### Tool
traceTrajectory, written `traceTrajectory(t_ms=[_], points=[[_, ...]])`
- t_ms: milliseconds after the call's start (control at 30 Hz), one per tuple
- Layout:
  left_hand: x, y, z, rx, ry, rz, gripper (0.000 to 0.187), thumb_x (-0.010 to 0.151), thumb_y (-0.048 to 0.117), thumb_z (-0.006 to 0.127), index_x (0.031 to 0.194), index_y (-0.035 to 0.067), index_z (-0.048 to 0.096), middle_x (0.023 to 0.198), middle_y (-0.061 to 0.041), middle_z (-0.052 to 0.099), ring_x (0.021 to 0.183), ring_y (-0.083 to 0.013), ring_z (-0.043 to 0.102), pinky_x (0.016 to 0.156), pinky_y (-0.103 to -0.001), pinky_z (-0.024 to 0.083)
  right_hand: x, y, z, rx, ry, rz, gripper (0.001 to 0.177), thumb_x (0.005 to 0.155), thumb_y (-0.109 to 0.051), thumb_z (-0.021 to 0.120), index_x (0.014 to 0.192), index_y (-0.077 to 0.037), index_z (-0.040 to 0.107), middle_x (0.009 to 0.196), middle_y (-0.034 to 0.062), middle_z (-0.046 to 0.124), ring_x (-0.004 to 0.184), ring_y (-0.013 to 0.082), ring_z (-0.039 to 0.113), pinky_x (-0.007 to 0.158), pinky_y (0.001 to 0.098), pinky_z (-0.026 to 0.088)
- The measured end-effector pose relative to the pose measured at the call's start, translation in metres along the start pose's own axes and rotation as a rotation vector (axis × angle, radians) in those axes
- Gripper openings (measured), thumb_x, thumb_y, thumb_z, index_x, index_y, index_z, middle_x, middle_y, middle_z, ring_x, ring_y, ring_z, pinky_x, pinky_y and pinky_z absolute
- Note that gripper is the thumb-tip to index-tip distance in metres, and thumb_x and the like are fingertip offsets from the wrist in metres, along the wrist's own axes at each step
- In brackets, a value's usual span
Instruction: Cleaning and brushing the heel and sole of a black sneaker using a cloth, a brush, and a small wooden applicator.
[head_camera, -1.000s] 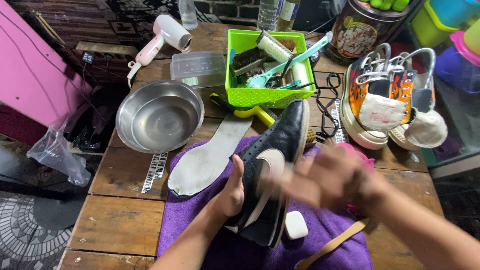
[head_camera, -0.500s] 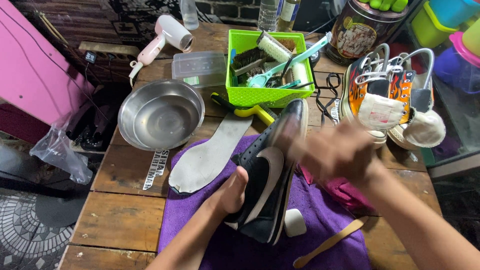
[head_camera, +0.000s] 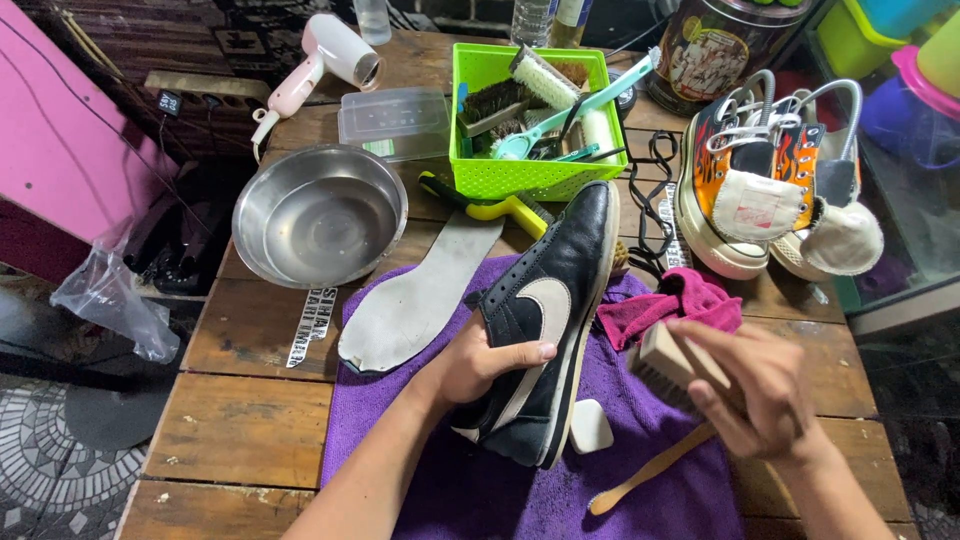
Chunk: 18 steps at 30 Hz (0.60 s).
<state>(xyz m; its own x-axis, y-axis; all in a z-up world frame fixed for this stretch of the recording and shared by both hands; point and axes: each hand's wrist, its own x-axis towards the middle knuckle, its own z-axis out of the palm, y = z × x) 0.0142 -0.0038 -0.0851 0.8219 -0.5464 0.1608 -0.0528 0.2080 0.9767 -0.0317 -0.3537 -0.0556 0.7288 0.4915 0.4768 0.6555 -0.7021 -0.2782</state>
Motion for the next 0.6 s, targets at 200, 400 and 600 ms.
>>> traceTrajectory(t_ms=[200, 400, 600], points=[[-0.004, -0.025, -0.011, 0.058, 0.008, -0.057, 0.076, 0.087, 0.029, 0.088, 0.152, 0.005, 0.059, 0.146, -0.007, 0.071, 0.134, -0.0221, 0.065, 0.125, -0.042, 0.050, -0.009, 0.000, 0.006, -0.229, -0.041, -0.032, 0.058, 0.103, -0.042, 0.062, 0.151, -0.009, 0.067, 0.116, 0.0065, 0.082, 0.092, 0.0283, 0.076, 0.090, 0.0448, 0.052], [-0.004, -0.002, -0.007, -0.102, -0.043, -0.085, 0.029, 0.095, 0.023, 0.079, 0.087, 0.017, 0.052, 0.086, 0.007, 0.049, 0.079, -0.0118, 0.049, 0.073, -0.033, 0.045, -0.009, -0.049, -0.004, -0.104, 0.094, -0.112, 0.018, 0.096, -0.023, 0.076, 0.112, -0.016, 0.080, 0.114, 0.0019, 0.082, 0.104, 0.0285, 0.075, 0.105, 0.0474, 0.051], [0.003, -0.013, 0.004, -0.371, 0.249, -0.163, 0.037, 0.102, 0.026, 0.074, 0.128, 0.000, 0.079, 0.132, -0.009, 0.080, 0.127, -0.0217, 0.074, 0.121, -0.040, 0.059, -0.033, -0.051, 0.005, 0.040, -0.122, -0.216, 0.023, 0.099, -0.035, 0.076, 0.110, -0.016, 0.081, 0.111, 0.0036, 0.082, 0.093, 0.0229, 0.077, 0.088, 0.0454, 0.060]])
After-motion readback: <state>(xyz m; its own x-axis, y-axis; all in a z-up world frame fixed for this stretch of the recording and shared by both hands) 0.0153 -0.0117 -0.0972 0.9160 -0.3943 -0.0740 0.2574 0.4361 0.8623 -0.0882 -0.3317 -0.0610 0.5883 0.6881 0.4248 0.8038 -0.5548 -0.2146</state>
